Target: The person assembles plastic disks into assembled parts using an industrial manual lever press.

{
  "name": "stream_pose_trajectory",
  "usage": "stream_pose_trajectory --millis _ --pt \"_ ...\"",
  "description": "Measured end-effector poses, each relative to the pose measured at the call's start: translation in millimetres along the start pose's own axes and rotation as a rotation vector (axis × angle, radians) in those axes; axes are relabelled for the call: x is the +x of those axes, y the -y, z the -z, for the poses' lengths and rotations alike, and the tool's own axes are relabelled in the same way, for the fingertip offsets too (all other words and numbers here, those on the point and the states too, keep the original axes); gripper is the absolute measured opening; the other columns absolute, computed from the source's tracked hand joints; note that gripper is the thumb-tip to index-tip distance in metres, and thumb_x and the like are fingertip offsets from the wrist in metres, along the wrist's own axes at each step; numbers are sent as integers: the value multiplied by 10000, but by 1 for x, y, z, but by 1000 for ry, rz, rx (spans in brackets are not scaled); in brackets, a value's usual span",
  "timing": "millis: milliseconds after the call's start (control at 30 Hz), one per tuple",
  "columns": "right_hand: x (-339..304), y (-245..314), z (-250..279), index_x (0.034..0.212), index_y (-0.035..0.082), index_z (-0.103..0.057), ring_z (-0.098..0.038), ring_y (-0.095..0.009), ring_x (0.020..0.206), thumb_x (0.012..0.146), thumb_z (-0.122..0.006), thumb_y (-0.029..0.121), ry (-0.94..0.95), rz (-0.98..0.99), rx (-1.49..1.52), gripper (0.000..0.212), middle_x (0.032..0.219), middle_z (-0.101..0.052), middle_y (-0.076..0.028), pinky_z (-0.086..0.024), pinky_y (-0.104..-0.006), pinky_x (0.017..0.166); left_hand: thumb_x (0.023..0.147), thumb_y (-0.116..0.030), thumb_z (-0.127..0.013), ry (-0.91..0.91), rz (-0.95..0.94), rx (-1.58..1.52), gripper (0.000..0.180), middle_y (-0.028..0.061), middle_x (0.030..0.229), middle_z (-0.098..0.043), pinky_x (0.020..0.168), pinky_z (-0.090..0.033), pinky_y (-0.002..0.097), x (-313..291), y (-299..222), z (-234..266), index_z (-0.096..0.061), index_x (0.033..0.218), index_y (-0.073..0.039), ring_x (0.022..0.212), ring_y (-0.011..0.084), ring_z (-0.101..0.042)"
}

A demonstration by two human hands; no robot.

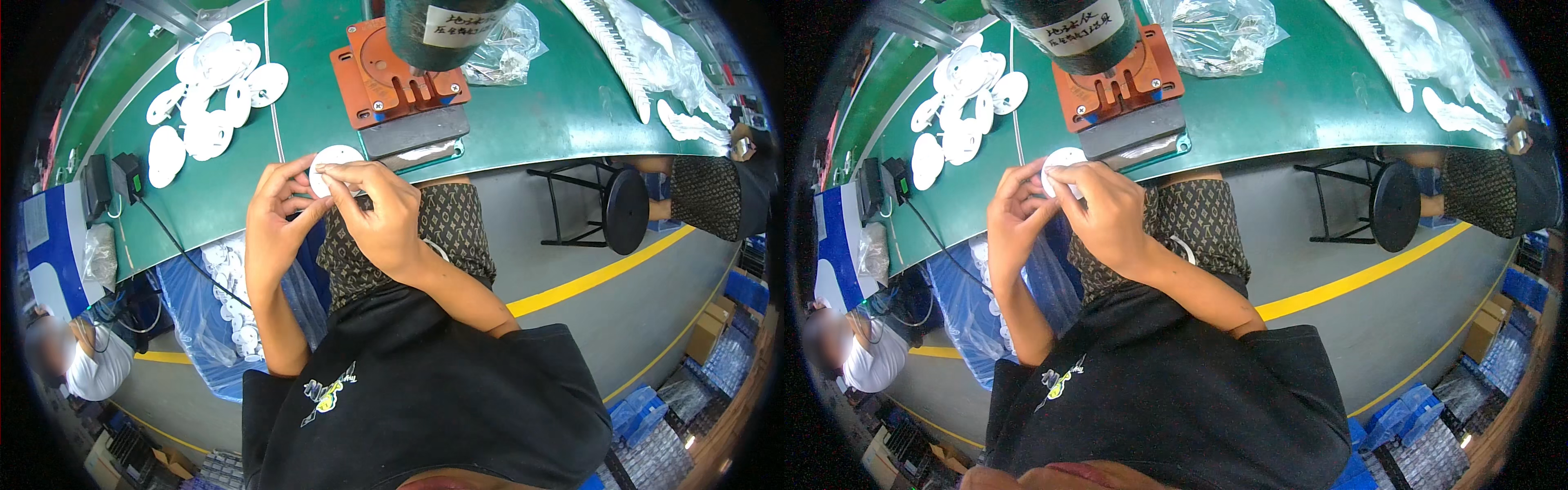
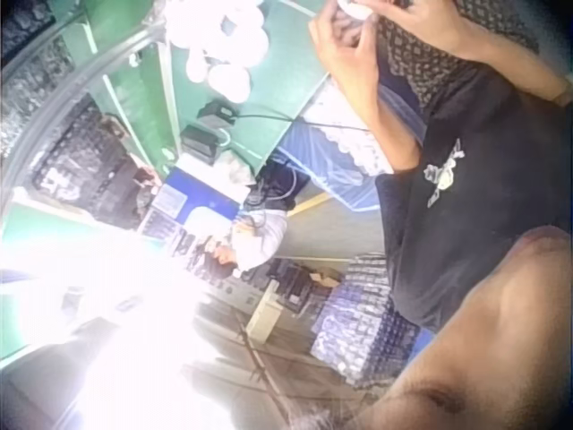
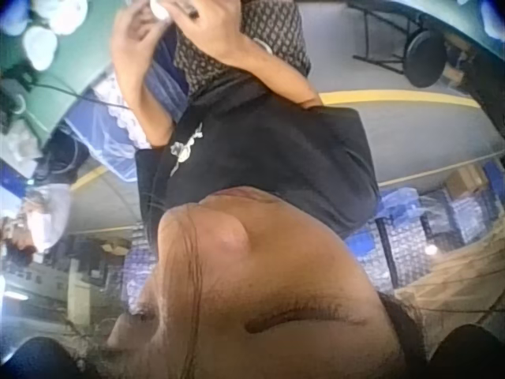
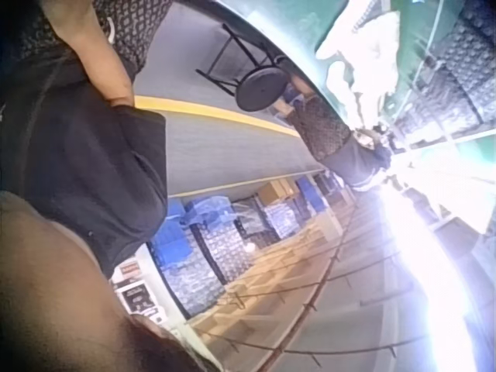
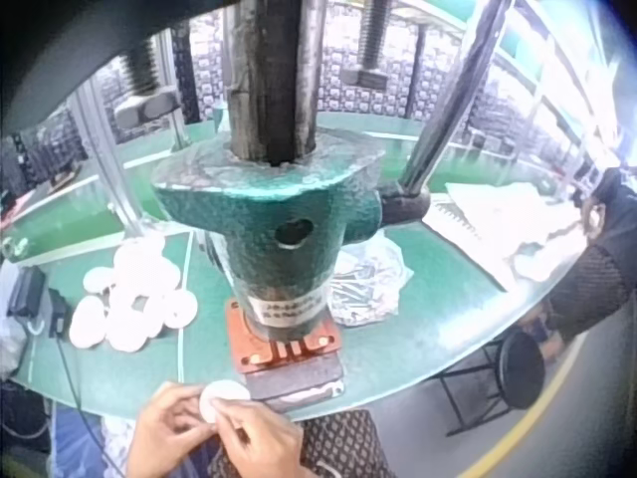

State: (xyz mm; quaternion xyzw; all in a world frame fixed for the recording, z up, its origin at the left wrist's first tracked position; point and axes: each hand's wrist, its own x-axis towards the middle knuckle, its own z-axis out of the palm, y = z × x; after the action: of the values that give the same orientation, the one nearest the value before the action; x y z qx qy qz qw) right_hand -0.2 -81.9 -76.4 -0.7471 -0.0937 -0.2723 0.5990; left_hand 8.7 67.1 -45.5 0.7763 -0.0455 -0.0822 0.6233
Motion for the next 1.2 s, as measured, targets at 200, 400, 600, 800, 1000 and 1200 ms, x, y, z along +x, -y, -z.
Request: stream_pose_trajectory --millis 200,400,600,800,1000,1200 --pt "4 0 -3 970 5 -630 -648 -232 853 693 -678 62 12 303 -297 287 955 -674 -82 -523 -340 686 754 137 -679 33 -35 17 568 52 1025 -463 796 -523 231 0 2 -1 -565 1295 7 915 121 -539" --pt "5 7 -6 1028 -20 -628 -599 -230 903 736 -617 138 153 265 -437 332 1030 -634 -104 -470 -332 723 756 148 -646 -22 -59 201 535 62 1055 -487 764 -509 223 -3 -4 2 -593 1269 4 915 124 -544" --pt "3 16 11 1207 -25 -587 -548 -254 1117 779 -638 120 285 163 -404 455 1177 -579 -135 -455 -356 888 730 51 -694 -17 -209 642 567 114 1268 -494 937 -469 338 -6 -9 13 -593 1280 -45 1012 232 -588" --pt "-1 0 25 1149 -39 -617 -599 -289 1049 774 -637 37 248 304 -58 383 1156 -585 -156 -515 -379 873 797 -51 -698 148 -300 488 452 199 1335 -561 1114 -323 468 -9 -15 10 -616 1240 -11 1341 374 -435" --pt "10 25 71 1055 63 -732 -604 -267 1003 687 -773 -12 67 410 -1 378 1058 -546 -96 -532 -370 884 768 -56 -734 64 -460 284 292 157 1151 -665 1020 -440 465 -24 -43 -25 -703 1056 -19 1195 347 -572" --pt "9 25 107 1070 35 -644 -592 -257 895 759 -590 -130 -293 252 -139 357 1008 -587 -117 -490 -355 809 720 -41 -755 -215 -864 703 323 107 1169 -659 1091 -353 510 40 -51 -55 -728 1040 -78 1252 374 -518"
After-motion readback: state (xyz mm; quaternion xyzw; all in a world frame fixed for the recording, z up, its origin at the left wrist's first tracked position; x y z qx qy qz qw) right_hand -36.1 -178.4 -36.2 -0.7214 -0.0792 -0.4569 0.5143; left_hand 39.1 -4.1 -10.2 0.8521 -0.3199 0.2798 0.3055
